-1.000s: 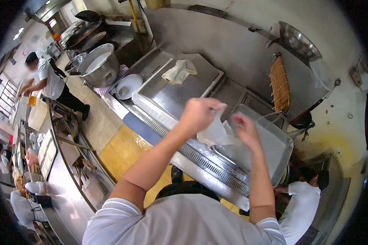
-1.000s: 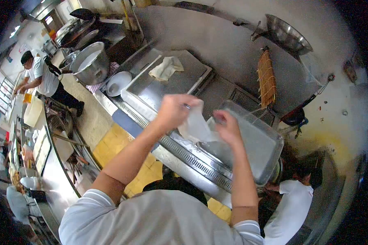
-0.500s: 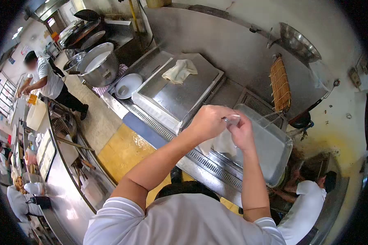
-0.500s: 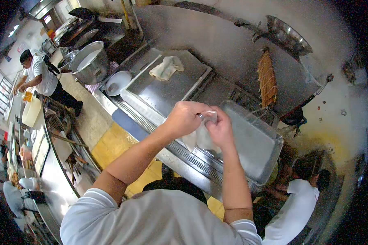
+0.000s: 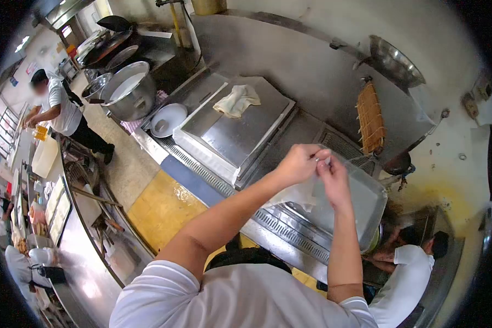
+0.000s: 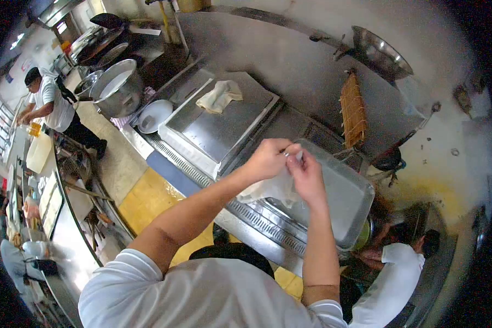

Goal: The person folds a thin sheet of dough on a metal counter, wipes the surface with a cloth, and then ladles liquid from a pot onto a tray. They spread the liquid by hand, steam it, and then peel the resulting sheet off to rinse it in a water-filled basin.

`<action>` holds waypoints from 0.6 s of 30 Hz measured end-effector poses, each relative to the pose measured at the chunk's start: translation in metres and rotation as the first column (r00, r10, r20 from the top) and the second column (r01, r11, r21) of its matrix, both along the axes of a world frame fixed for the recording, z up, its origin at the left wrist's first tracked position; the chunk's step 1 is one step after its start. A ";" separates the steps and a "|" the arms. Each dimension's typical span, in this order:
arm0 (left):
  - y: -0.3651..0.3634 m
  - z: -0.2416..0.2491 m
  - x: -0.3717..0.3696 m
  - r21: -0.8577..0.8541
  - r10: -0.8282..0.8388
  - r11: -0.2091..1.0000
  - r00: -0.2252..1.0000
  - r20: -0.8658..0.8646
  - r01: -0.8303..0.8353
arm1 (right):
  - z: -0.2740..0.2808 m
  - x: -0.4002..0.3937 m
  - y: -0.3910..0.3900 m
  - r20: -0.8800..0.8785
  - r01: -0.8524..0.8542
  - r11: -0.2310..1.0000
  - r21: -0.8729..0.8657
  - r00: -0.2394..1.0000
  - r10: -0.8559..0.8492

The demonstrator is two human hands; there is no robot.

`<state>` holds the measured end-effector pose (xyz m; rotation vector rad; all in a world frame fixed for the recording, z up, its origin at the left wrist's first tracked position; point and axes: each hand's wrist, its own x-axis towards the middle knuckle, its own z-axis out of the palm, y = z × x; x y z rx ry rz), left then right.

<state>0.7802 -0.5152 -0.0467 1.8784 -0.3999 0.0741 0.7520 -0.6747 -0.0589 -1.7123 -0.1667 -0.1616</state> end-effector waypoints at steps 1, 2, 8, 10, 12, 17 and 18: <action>-0.010 0.005 0.001 -0.015 -0.001 1.000 0.998 -0.065 0.000 | 0.005 0.002 -0.008 -0.010 0.065 0.978 -0.197 0.998 -0.068; -0.020 0.003 0.001 -0.094 -0.033 0.995 0.997 -0.065 0.027 | 0.010 0.002 -0.017 -0.007 0.124 0.913 -0.388 0.990 -0.138; -0.041 -0.002 -0.041 -0.138 -0.403 0.915 0.887 -0.228 0.380 | 0.065 -0.013 -0.056 0.202 0.323 0.912 -0.253 0.940 -0.277; -0.037 -0.001 -0.047 -0.063 -0.442 0.897 0.882 -0.161 0.438 | 0.090 -0.019 -0.068 0.268 0.412 0.879 -0.240 0.898 -0.348; -0.029 0.007 -0.054 0.020 -0.447 0.890 0.880 -0.158 0.456 | 0.106 -0.019 -0.083 0.363 0.508 0.838 -0.201 0.833 -0.418; 0.010 0.004 -0.053 0.153 -0.433 0.890 0.901 -0.014 0.430 | 0.155 -0.025 -0.139 0.437 0.690 0.721 -0.057 0.667 -0.603; 0.022 0.005 -0.047 0.168 -0.416 0.895 0.909 -0.024 0.414 | 0.164 -0.028 -0.149 0.440 0.676 0.736 0.039 0.649 -0.620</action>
